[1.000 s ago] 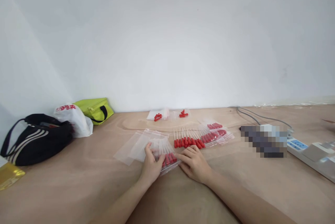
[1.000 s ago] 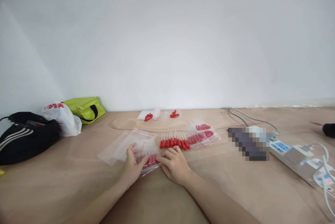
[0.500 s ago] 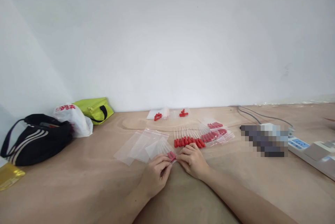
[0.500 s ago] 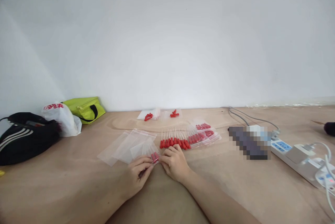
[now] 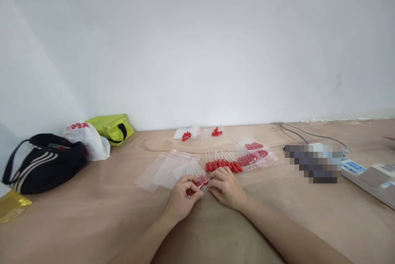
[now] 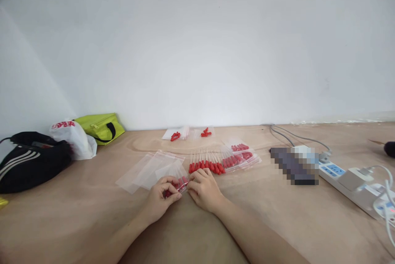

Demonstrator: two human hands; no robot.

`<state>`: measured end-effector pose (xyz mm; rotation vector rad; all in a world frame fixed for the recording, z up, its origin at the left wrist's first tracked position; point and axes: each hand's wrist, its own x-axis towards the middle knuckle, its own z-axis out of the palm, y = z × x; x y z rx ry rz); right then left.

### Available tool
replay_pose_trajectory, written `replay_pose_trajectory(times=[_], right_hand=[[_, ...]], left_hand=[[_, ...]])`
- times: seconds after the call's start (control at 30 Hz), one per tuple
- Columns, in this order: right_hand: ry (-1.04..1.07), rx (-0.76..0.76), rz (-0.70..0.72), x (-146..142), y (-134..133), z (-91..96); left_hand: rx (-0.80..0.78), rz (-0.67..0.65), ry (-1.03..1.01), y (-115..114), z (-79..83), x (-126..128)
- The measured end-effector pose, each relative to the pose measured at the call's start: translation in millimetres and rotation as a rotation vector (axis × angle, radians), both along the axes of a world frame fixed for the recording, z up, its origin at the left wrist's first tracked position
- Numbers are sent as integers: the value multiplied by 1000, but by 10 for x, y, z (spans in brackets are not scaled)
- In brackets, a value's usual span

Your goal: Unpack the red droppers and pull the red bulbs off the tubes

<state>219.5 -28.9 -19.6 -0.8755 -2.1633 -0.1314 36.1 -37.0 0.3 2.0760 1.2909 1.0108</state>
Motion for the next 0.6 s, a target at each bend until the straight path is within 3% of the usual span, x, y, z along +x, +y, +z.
replay_pose_trajectory(times=[0.13, 0.27, 0.6], right_hand=[[-12, 19, 17, -41, 42, 12], [-23, 76, 22, -104, 89, 9], [-7, 125, -15, -112, 134, -15]], left_hand=[[7, 17, -14, 4, -4, 5], [117, 28, 9, 14, 7, 37], [241, -52, 88, 138, -24, 132]])
